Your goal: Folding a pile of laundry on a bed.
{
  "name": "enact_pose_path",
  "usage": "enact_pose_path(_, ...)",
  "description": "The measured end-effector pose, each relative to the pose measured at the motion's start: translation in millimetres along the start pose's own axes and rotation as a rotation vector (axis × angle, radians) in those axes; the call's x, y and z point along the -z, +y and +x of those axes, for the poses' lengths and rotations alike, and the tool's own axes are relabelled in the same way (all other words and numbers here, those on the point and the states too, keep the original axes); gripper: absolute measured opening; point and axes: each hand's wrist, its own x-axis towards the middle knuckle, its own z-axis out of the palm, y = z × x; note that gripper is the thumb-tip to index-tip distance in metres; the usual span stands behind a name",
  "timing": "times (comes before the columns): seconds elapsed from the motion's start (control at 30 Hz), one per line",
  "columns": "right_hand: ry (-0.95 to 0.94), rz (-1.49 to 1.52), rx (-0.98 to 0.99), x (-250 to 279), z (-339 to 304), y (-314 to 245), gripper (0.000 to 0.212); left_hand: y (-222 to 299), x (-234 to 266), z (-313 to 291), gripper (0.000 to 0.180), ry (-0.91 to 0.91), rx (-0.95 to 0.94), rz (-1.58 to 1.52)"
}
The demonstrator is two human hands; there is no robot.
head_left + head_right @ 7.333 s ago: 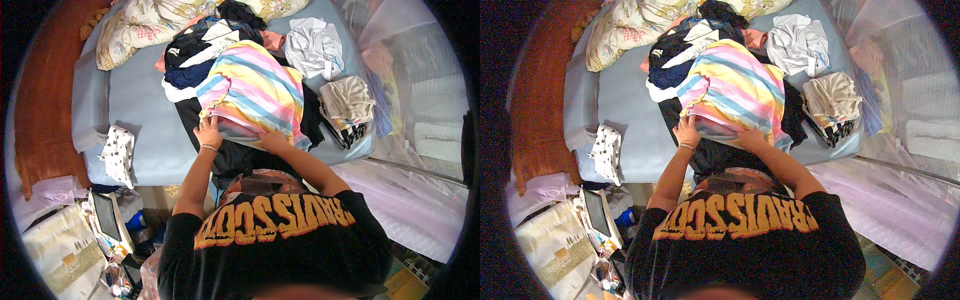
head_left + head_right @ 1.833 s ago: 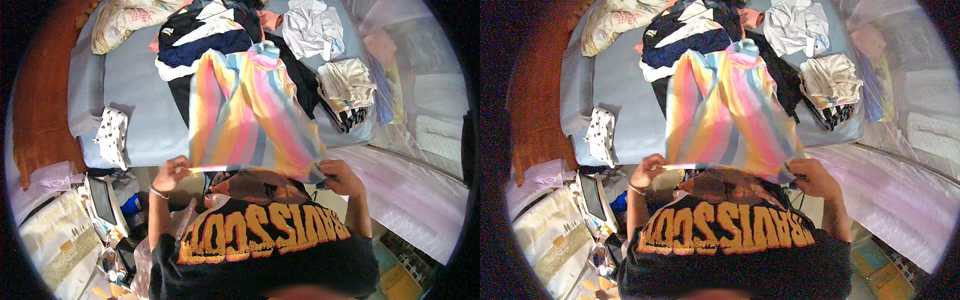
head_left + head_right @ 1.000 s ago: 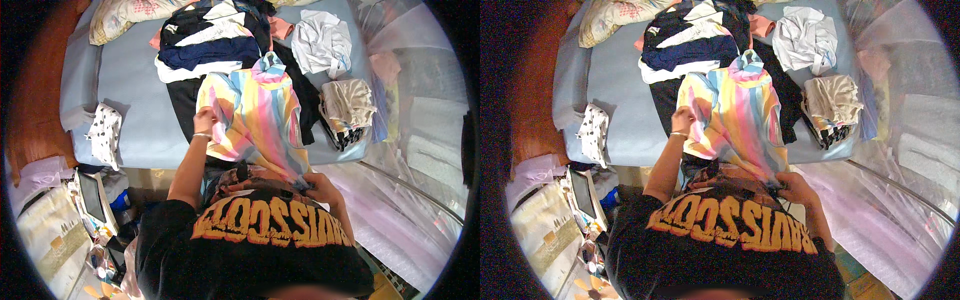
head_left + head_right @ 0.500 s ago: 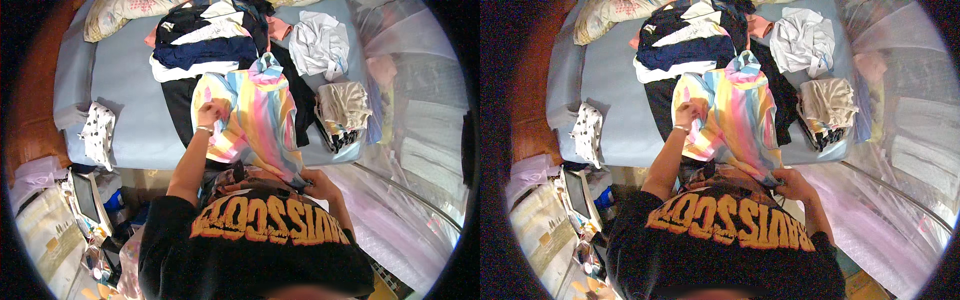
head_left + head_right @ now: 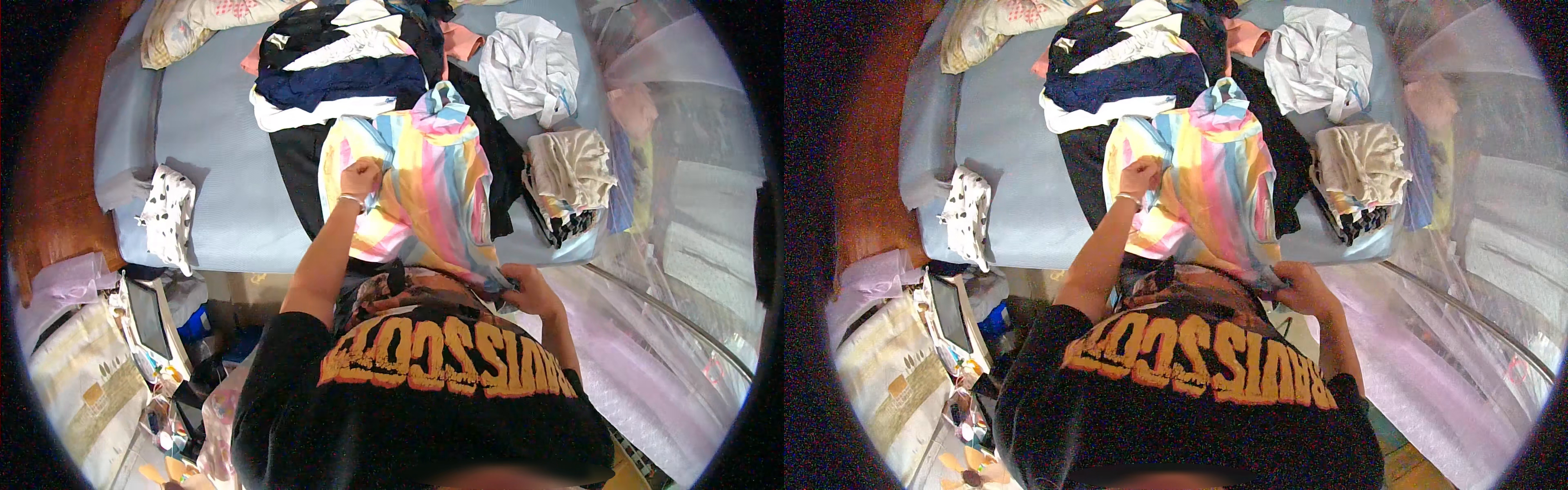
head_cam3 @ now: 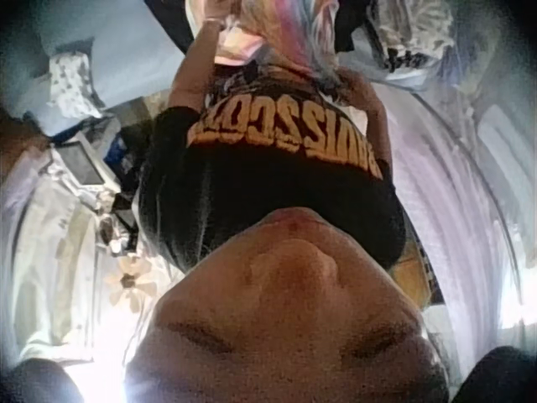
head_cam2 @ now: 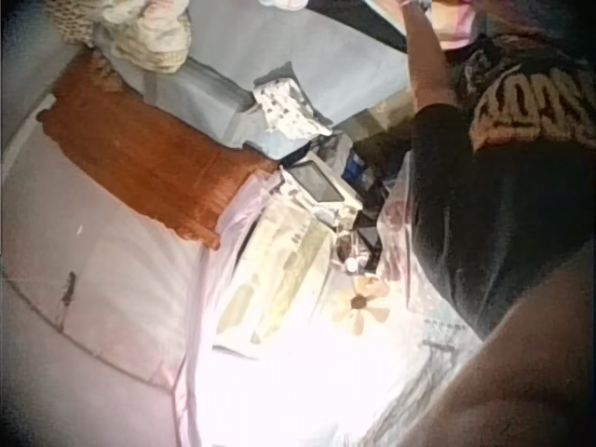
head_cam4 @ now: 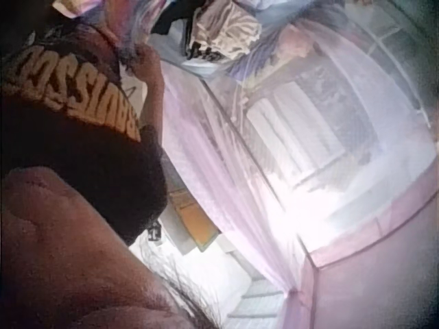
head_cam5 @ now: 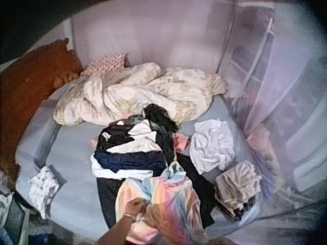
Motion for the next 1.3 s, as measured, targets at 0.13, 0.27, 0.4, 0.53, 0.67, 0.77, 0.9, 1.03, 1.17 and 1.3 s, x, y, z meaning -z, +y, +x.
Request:
enact_pose_path(0.13,0.005,0.013,0.093,-11.9,7.0,29.4,0.023,-3.7,16.6,1.2,0.020,0.018,0.056,-0.184)
enact_pose_path(0.27,-0.040,-0.084,0.154,-9.8,20.0,14.4,0.022,17.4,-5.4,11.0,0.031,0.133,-0.295,0.247)
enact_pose_path(0.4,-0.049,0.087,0.005,-6.3,14.7,13.5,0.021,73.3,-12.4,9.7,0.039,0.023,-0.200,0.855)
enact_pose_path(0.53,-0.003,0.211,-0.072,-8.7,4.3,12.2,0.020,77.8,20.5,20.8,0.032,-0.039,-0.079,0.701)
enact_pose_path(0.67,-0.012,0.167,0.008,-12.9,8.4,19.8,0.021,-29.4,69.9,55.8,0.018,0.284,0.092,0.174)
enact_pose_path(0.77,-0.029,-0.084,0.075,-7.4,18.3,24.7,0.022,-68.8,111.0,59.0,0.038,0.200,0.277,-0.299)
enact_pose_path(0.9,-0.001,0.075,0.050,-7.2,20.6,33.2,0.023,-12.4,74.2,40.9,0.057,0.548,0.071,0.330)
enact_pose_path(1.03,-0.010,0.125,0.024,-4.7,21.3,20.8,0.021,32.9,61.4,48.5,0.050,0.332,-0.484,0.718)
enact_pose_path(1.17,-0.008,0.152,-0.070,-2.3,12.7,14.0,0.019,36.1,62.4,80.8,0.028,0.082,-0.310,1.063)
enact_pose_path(1.3,0.061,0.097,-0.068,-1.9,7.2,19.9,0.021,20.6,79.5,96.3,0.023,-0.109,0.263,0.076)
